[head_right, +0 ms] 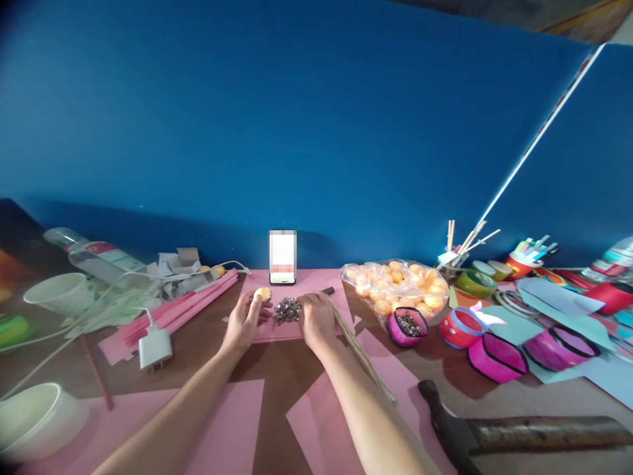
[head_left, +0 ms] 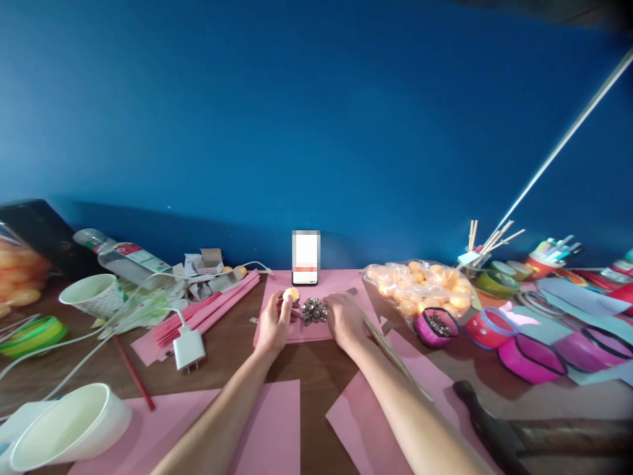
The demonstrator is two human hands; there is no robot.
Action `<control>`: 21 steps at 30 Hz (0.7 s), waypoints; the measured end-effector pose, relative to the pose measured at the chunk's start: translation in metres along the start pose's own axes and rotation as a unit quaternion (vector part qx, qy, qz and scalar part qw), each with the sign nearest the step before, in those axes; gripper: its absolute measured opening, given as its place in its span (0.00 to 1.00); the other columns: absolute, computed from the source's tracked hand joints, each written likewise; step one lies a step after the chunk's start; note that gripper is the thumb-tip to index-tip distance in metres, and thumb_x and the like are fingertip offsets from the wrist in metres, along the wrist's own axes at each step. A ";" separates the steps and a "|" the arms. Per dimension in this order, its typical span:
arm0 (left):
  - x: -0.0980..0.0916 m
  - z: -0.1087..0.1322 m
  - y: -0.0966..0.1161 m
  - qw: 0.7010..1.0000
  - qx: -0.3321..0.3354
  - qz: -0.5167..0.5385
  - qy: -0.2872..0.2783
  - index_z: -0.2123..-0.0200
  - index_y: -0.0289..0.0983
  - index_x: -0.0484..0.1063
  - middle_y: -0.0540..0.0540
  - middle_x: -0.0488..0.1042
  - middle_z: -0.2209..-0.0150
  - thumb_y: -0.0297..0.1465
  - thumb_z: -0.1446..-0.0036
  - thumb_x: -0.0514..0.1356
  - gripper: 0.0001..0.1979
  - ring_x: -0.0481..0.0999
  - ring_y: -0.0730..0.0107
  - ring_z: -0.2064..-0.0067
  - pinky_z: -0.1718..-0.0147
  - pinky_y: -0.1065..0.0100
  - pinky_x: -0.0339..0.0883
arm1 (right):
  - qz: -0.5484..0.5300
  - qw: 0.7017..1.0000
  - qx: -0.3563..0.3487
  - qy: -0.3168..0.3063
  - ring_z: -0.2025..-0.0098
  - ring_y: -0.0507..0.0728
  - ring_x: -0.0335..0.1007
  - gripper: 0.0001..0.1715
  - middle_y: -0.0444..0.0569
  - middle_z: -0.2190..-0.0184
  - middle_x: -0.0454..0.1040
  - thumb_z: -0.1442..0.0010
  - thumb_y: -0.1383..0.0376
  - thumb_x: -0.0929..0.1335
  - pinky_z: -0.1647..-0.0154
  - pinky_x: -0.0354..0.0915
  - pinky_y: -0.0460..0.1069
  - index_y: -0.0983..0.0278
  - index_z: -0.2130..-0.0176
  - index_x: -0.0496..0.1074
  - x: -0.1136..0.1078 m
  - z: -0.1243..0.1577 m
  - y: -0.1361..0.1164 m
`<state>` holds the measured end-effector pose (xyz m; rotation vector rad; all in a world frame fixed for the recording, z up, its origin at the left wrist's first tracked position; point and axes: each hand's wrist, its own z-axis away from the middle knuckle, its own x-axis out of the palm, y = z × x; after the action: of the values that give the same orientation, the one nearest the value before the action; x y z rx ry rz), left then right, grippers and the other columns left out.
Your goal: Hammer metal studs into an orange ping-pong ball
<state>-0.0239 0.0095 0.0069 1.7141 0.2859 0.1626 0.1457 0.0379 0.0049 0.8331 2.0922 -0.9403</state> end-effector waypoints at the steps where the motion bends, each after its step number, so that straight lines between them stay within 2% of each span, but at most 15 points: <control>1: 0.000 0.000 0.000 1.000 0.000 -0.004 0.002 0.58 0.36 0.65 0.44 0.74 0.69 0.48 0.47 0.51 0.22 0.75 0.67 0.73 0.73 0.65 0.69 | 0.010 1.000 0.007 -0.002 0.59 0.59 0.64 0.20 0.52 0.64 0.75 0.50 0.78 0.61 0.54 0.58 0.51 0.65 0.61 0.74 0.002 0.000 0.001; 5: 0.000 -0.001 -0.002 1.000 -0.001 -0.015 0.000 0.57 0.36 0.65 0.43 0.75 0.68 0.48 0.48 0.51 0.23 0.75 0.67 0.73 0.73 0.65 0.69 | 0.026 0.999 0.008 -0.020 0.59 0.59 0.63 0.22 0.52 0.66 0.76 0.52 0.79 0.61 0.55 0.58 0.51 0.64 0.61 0.75 0.004 0.001 0.004; 10: 0.000 0.000 0.000 1.000 -0.001 -0.007 -0.001 0.57 0.36 0.65 0.43 0.75 0.67 0.48 0.49 0.51 0.24 0.75 0.67 0.73 0.73 0.65 0.69 | 0.002 1.000 -0.018 -0.020 0.56 0.59 0.62 0.22 0.51 0.63 0.75 0.51 0.78 0.62 0.53 0.57 0.51 0.63 0.60 0.75 -0.001 0.001 -0.001; 17: 0.001 0.001 0.002 1.000 -0.004 -0.008 -0.007 0.58 0.35 0.65 0.42 0.75 0.68 0.48 0.49 0.52 0.24 0.75 0.66 0.73 0.73 0.65 0.69 | 0.047 0.998 0.034 -0.004 0.61 0.60 0.64 0.20 0.52 0.71 0.76 0.51 0.78 0.62 0.61 0.57 0.49 0.64 0.62 0.75 0.002 0.001 0.003; 21: 0.000 0.001 0.002 1.000 -0.003 -0.008 -0.005 0.58 0.35 0.65 0.43 0.75 0.68 0.48 0.49 0.52 0.24 0.76 0.67 0.73 0.73 0.65 0.69 | 0.049 0.998 0.029 -0.003 0.62 0.60 0.64 0.23 0.51 0.72 0.75 0.53 0.79 0.62 0.63 0.56 0.49 0.63 0.60 0.74 0.003 0.002 0.003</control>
<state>-0.0230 0.0085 0.0092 1.7058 0.2908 0.1422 0.1468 0.0387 0.0005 0.9539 2.0080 -0.9540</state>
